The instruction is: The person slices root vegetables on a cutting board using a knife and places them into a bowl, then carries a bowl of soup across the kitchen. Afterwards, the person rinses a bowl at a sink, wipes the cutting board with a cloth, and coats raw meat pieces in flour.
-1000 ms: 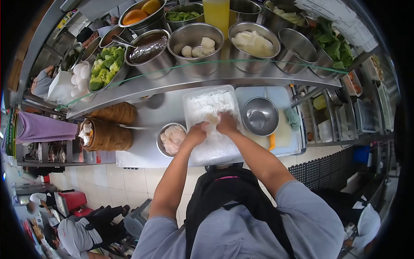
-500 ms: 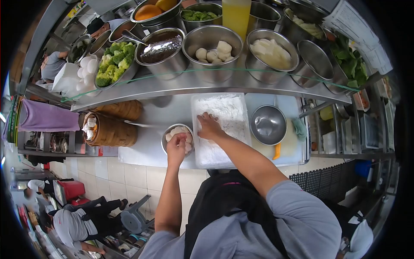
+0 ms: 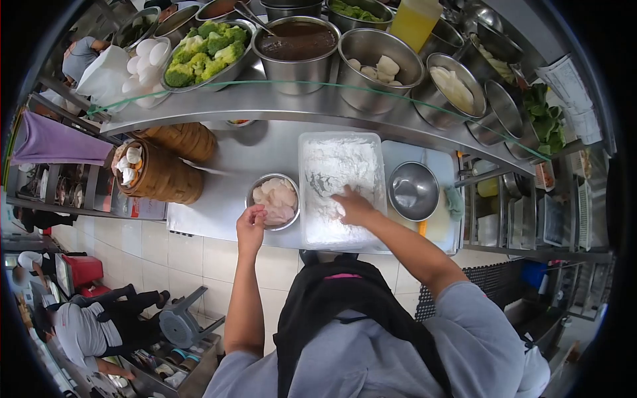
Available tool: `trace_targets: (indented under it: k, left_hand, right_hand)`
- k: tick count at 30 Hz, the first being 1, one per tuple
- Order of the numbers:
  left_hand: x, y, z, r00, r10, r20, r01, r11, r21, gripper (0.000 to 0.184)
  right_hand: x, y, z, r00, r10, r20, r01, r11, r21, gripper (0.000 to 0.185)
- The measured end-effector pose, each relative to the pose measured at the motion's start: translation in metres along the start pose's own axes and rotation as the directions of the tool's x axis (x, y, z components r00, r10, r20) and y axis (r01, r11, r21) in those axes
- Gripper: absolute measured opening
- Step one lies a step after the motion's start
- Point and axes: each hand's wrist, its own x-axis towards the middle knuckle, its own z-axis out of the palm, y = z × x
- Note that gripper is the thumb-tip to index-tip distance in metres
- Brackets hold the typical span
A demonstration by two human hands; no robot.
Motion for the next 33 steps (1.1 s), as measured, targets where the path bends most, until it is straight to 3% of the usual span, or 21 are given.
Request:
trace_targets:
  k: [2, 5, 6, 8, 10, 12, 15, 17, 18, 20, 21, 22, 23, 24, 26, 29, 30, 32, 33]
  left_hand:
    - [0.003, 0.002, 0.002, 1.0, 0.013, 0.023, -0.014, 1.0, 0.008, 0.021]
    - [0.015, -0.008, 0.005, 0.994, 0.092, 0.067, -0.092, 0.996, 0.006, 0.021]
    - [0.017, -0.005, 0.004, 0.993, 0.092, 0.068, -0.093, 0.996, 0.007, 0.021]
    - [0.017, 0.004, 0.001, 0.992, 0.092, 0.086, -0.096, 0.994, 0.051, 0.021]
    - [0.016, 0.004, -0.002, 0.993, 0.082, 0.087, -0.085, 0.996, 0.035, 0.021]
    - [0.019, -0.001, -0.005, 0.993, 0.078, 0.089, -0.08, 0.997, 0.018, 0.021]
    - [0.02, -0.007, -0.008, 0.991, 0.115, 0.069, -0.119, 0.991, 0.063, 0.023]
    - [0.02, 0.007, -0.005, 0.969, 0.214, 0.128, -0.247, 0.891, 0.381, 0.029]
    - [0.025, 0.005, -0.002, 0.968, 0.214, 0.128, -0.248, 0.889, 0.385, 0.029]
    - [0.037, -0.002, 0.011, 0.846, 0.43, 0.316, -0.526, 0.574, 0.627, 0.043]
    - [0.033, 0.005, 0.019, 0.845, 0.433, 0.313, -0.527, 0.574, 0.627, 0.043]
    - [0.024, 0.018, 0.029, 0.862, 0.399, 0.312, -0.484, 0.466, 0.741, 0.05]
    - [0.017, 0.026, 0.035, 0.88, 0.362, 0.306, -0.432, 0.344, 0.834, 0.057]
    - [0.015, 0.031, 0.039, 0.881, 0.359, 0.309, -0.433, 0.346, 0.832, 0.057]
    - [0.022, 0.041, 0.047, 0.916, 0.227, 0.33, -0.389, 0.31, 0.867, 0.062]
    - [0.044, 0.029, 0.052, 0.926, 0.146, 0.348, -0.377, 0.321, 0.869, 0.059]
    - [0.046, 0.026, 0.051, 0.925, 0.146, 0.352, -0.38, 0.317, 0.869, 0.059]
    - [0.05, 0.023, 0.048, 0.907, 0.134, 0.4, -0.42, 0.365, 0.831, 0.056]
    - [0.05, 0.023, 0.046, 0.907, 0.135, 0.4, -0.42, 0.361, 0.832, 0.056]
  right_hand:
    - [0.012, -0.005, 0.026, 0.996, -0.062, -0.062, 0.063, 0.998, 0.017, 0.065]
    - [0.025, -0.013, 0.038, 0.947, -0.011, -0.322, 0.047, 0.994, 0.103, 0.053]
    - [0.026, -0.016, 0.029, 0.946, -0.01, -0.323, 0.046, 0.994, 0.104, 0.053]
    - [0.021, -0.028, 0.002, 0.958, 0.115, -0.264, -0.106, 0.993, 0.049, 0.053]
    - [0.012, -0.034, 0.006, 0.962, 0.084, -0.259, -0.092, 0.996, -0.016, 0.057]
    - [0.011, -0.041, 0.022, 0.961, -0.099, -0.258, 0.08, 0.993, -0.085, 0.061]
    - [0.024, -0.045, 0.033, 0.984, -0.036, -0.176, 0.017, 0.994, -0.108, 0.065]
    - [0.024, -0.046, 0.037, 0.993, -0.007, -0.114, -0.004, 0.996, -0.094, 0.066]
    - [0.02, -0.039, 0.038, 0.993, 0.035, -0.111, -0.044, 0.996, -0.078, 0.066]
    - [0.006, -0.036, 0.03, 0.991, 0.077, -0.113, -0.085, 0.994, -0.065, 0.066]
    - [-0.012, -0.046, 0.017, 0.97, 0.161, -0.185, -0.176, 0.982, -0.071, 0.066]
    - [-0.025, -0.054, 0.006, 0.937, 0.24, -0.254, -0.266, 0.961, -0.072, 0.065]
    - [-0.03, -0.055, 0.004, 0.95, 0.232, -0.207, -0.259, 0.959, -0.114, 0.068]
    - [-0.024, -0.044, 0.017, 0.95, 0.236, -0.204, -0.263, 0.958, -0.114, 0.068]
    - [0.001, -0.008, 0.057, 0.981, 0.059, -0.182, -0.054, 0.998, 0.03, 0.068]
    - [0.019, -0.007, 0.057, 0.984, -0.037, -0.175, 0.071, 0.979, 0.193, 0.063]
    - [0.018, -0.009, 0.049, 0.983, -0.034, -0.178, 0.069, 0.978, 0.197, 0.063]
    - [0.012, -0.017, 0.022, 0.981, 0.15, -0.121, -0.094, 0.921, 0.378, 0.056]
    - [0.01, -0.008, 0.015, 0.986, 0.124, -0.109, -0.079, 0.933, 0.351, 0.056]
